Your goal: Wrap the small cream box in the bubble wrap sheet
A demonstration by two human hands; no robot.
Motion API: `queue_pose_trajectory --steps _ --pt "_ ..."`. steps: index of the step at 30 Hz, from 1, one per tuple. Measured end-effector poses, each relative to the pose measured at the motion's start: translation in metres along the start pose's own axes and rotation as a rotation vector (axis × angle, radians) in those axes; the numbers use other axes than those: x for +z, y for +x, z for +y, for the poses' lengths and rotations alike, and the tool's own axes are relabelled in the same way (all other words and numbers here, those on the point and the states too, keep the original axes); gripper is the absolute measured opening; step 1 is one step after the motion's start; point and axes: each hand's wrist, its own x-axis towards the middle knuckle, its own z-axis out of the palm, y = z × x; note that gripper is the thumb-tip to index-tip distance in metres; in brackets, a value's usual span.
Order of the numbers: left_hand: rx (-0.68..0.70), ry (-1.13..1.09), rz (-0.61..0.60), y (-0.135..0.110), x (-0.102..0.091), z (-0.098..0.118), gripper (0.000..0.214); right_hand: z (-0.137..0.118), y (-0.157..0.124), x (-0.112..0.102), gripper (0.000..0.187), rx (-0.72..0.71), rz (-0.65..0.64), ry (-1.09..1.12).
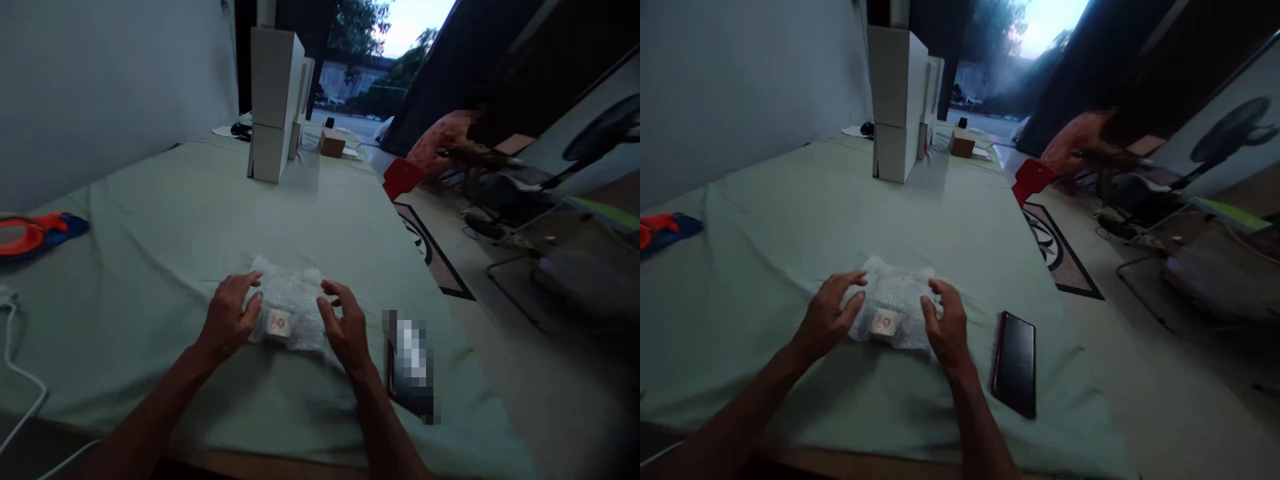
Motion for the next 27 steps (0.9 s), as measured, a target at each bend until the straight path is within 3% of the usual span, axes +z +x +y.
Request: queue_pose_trajectory --steps 2,4,8,11,13,18,21,24,27 --pt "0.069 0.014 -0.175 0.001 0.000 0.005 0.040 -0.011 -0.001 0.000 0.034 -0.059 -0.179 0.042" --pt "0.026 0.032 -0.286 0.001 -0.001 0.010 0.046 -0.019 -0.002 -0.002 0.037 -0.051 -0.313 0.038" --pt "-0.140 -0.021 -0.307 -0.009 -0.015 0.021 0.050 -0.028 -0.001 -0.020 0.036 0.050 -0.554 0.128" --pt "-0.249 -0.162 -0.423 -0.027 -0.029 0.023 0.039 -0.032 -0.003 -0.033 0.038 0.063 -0.917 0.214" --pt "-0.275 -0.155 -0.518 -0.039 -0.033 0.020 0.028 -0.031 -0.006 -0.034 0.032 0.065 -1.047 0.212" --pt "-0.156 0.015 -0.513 -0.046 -0.024 0.011 0.032 -0.026 -0.012 -0.026 0.017 0.056 -0.966 0.138" --pt "-0.009 0.066 -0.449 -0.044 -0.012 0.012 0.063 -0.025 -0.014 -0.026 0.015 0.092 -0.850 0.049" --pt "0.059 0.058 -0.491 -0.048 -0.001 0.007 0.100 -0.028 -0.017 -0.028 0.012 0.128 -0.738 -0.045" --pt "0.068 0.029 -0.561 -0.055 0.009 -0.002 0.114 -0.033 -0.021 -0.023 0.030 0.108 -0.652 -0.108"
